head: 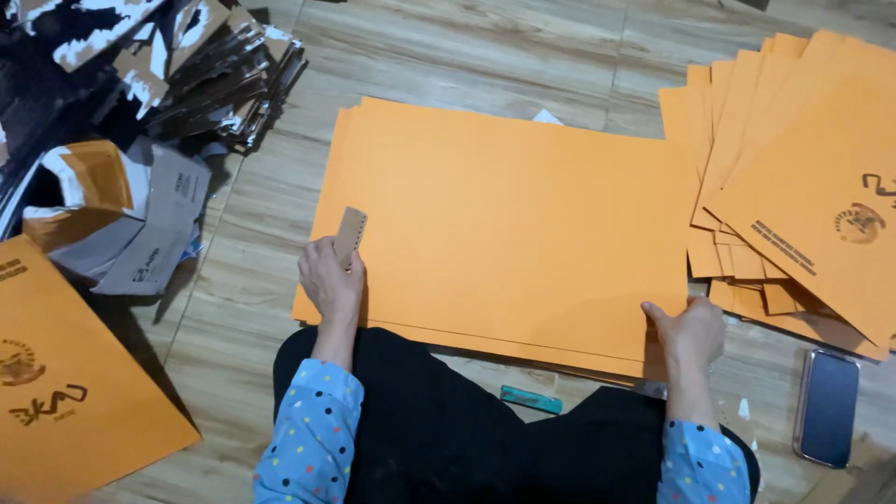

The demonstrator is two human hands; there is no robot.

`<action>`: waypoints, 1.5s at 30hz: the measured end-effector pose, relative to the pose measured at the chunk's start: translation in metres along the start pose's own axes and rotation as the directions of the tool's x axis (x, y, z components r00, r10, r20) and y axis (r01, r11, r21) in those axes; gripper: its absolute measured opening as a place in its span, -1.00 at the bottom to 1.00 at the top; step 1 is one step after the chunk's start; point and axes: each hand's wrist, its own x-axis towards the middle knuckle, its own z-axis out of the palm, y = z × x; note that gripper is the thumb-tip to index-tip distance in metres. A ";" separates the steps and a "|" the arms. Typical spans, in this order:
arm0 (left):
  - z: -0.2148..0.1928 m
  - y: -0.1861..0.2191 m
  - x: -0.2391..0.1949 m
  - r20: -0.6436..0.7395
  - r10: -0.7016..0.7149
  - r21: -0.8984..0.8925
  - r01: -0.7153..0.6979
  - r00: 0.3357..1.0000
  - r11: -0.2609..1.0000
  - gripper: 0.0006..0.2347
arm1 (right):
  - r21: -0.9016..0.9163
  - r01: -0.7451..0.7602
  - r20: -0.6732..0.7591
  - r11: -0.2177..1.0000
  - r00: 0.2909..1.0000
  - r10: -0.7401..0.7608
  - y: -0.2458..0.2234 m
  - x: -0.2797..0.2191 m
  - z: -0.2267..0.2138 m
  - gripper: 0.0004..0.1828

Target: Apply adhesive to the edges of paper folders and stack them

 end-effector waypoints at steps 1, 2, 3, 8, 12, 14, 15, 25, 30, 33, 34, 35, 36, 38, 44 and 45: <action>-0.002 -0.001 0.000 -0.005 -0.006 0.005 0.006 1.000 1.000 -0.75 | 0.003 0.008 0.003 1.000 1.000 -0.008 0.001 0.001 0.004 -0.30; -0.002 0.000 0.001 0.004 -0.014 -0.035 0.014 1.000 0.999 -0.76 | 0.005 -0.006 -0.004 1.000 1.000 0.006 0.003 0.003 0.007 -0.28; -0.003 0.002 0.001 0.013 -0.022 -0.075 0.023 1.000 0.997 -0.78 | 0.007 -0.021 -0.012 1.000 1.000 0.021 0.006 0.005 0.009 -0.25; -0.002 -0.003 0.004 0.022 -0.065 -0.099 0.067 0.998 0.993 -0.78 | 0.000 -0.038 -0.031 0.999 0.999 0.038 0.005 0.003 0.012 -0.28; 0.001 -0.005 0.004 0.035 -0.068 -0.076 0.070 0.997 0.995 -0.79 | 0.005 -0.081 -0.013 0.997 0.997 0.081 0.010 0.009 0.019 -0.29; 0.002 -0.006 0.005 0.044 -0.069 -0.078 0.073 0.997 0.994 -0.80 | -0.024 -0.071 -0.054 0.997 0.996 0.069 0.014 0.011 0.027 -0.36; 0.002 -0.006 0.005 0.054 -0.073 -0.078 0.077 0.996 0.994 -0.80 | -0.055 -0.061 -0.093 0.997 0.994 0.055 0.017 0.011 0.030 -0.42; 0.002 -0.007 0.005 0.041 -0.052 -0.020 0.053 0.998 0.998 -0.83 | 0.270 -0.029 -0.247 0.962 0.964 0.099 0.017 0.017 0.026 -0.76; 0.009 -0.016 0.008 0.043 -0.108 -0.079 0.111 0.993 0.991 -0.88 | 0.437 -0.002 -0.031 0.900 0.999 0.017 0.043 0.038 0.053 -0.71; 0.013 -0.023 0.011 0.025 -0.202 -0.084 0.204 0.979 0.975 -0.87 | 0.839 0.164 -0.157 0.518 0.986 -0.058 0.031 0.032 0.041 -0.69; 0.014 -0.023 0.010 0.022 -0.203 -0.086 0.205 0.979 0.975 -0.87 | 0.839 0.167 -0.159 0.517 0.985 -0.060 0.029 0.033 0.027 -0.69; 0.015 -0.023 0.010 0.007 -0.214 -0.090 0.214 0.977 0.973 -0.85 | 0.868 0.171 -0.174 0.467 0.984 -0.037 0.027 0.033 0.012 -0.72; 0.016 -0.025 0.010 -0.009 -0.227 -0.091 0.225 0.974 0.970 -0.81 | 0.894 0.174 -0.184 0.414 0.983 -0.014 0.023 0.032 -0.002 -0.75; 0.003 -0.015 0.008 -0.013 -0.254 -0.109 0.251 0.967 0.962 -0.83 | 0.917 0.170 -0.189 0.360 0.982 0.018 0.026 0.026 -0.028 -0.78; -0.002 0.011 0.022 -0.110 -0.047 -0.092 0.037 0.993 0.995 -0.49 | 0.968 0.239 -0.246 0.078 0.965 0.091 0.074 0.041 -0.033 -0.77; 0.004 0.012 0.029 -0.132 0.098 -0.194 -0.123 0.986 0.973 -0.36 | 0.963 0.268 -0.266 -0.010 0.961 0.072 0.073 0.039 -0.039 -0.72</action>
